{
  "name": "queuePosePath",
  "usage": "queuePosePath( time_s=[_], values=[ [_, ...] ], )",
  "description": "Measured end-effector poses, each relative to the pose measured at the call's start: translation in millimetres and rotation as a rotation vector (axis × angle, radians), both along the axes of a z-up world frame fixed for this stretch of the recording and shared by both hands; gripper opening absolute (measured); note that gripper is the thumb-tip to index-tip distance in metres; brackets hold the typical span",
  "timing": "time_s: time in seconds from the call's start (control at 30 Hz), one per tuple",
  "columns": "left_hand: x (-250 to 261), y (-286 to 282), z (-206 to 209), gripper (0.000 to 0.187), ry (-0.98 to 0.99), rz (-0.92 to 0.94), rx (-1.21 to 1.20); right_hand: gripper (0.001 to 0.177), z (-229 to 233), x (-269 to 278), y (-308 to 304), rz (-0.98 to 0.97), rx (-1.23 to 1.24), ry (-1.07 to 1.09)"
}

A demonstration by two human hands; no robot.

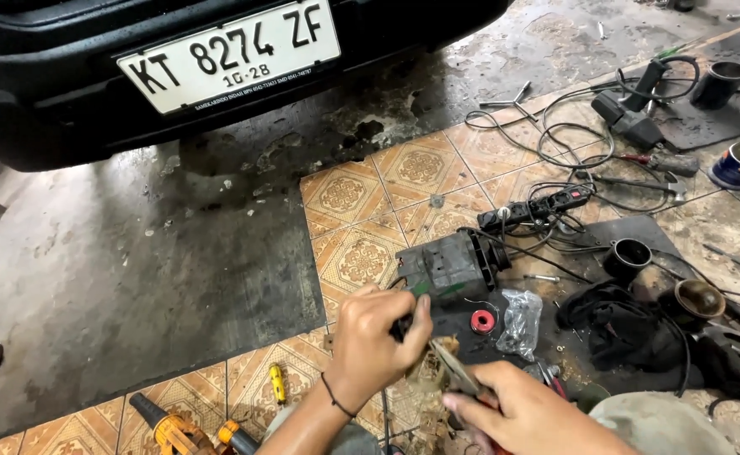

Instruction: Assembling or repairing a mechanical component by manipulating wires and small parts using pliers and a screwdriver while sitting on the floor.

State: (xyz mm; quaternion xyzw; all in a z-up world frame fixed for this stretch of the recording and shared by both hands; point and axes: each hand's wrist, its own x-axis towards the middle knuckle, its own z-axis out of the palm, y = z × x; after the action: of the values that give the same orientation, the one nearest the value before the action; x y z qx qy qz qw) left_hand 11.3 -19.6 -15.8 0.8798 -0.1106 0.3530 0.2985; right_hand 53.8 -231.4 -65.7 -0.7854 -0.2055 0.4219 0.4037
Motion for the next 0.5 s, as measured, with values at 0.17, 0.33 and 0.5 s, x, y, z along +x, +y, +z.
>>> queuePosePath(
  time_s=[0.17, 0.33, 0.5],
  values=[
    [22.0, 9.1, -33.5, 0.018, 0.199, 0.121, -0.025, 0.028, 15.3, -5.0, 18.7, -0.022, -0.065, -0.346],
    [43.7, 15.4, -58.2, 0.016, 0.458, 0.313, 0.140, 0.023, 4.6, -3.0, 31.3, -0.068, -0.030, -0.453],
    [31.9, -1.0, -43.9, 0.030, 0.555, 0.455, 0.092, 0.021, -17.4, -5.0, 32.2, -0.048, -0.155, -0.642]
  ],
)
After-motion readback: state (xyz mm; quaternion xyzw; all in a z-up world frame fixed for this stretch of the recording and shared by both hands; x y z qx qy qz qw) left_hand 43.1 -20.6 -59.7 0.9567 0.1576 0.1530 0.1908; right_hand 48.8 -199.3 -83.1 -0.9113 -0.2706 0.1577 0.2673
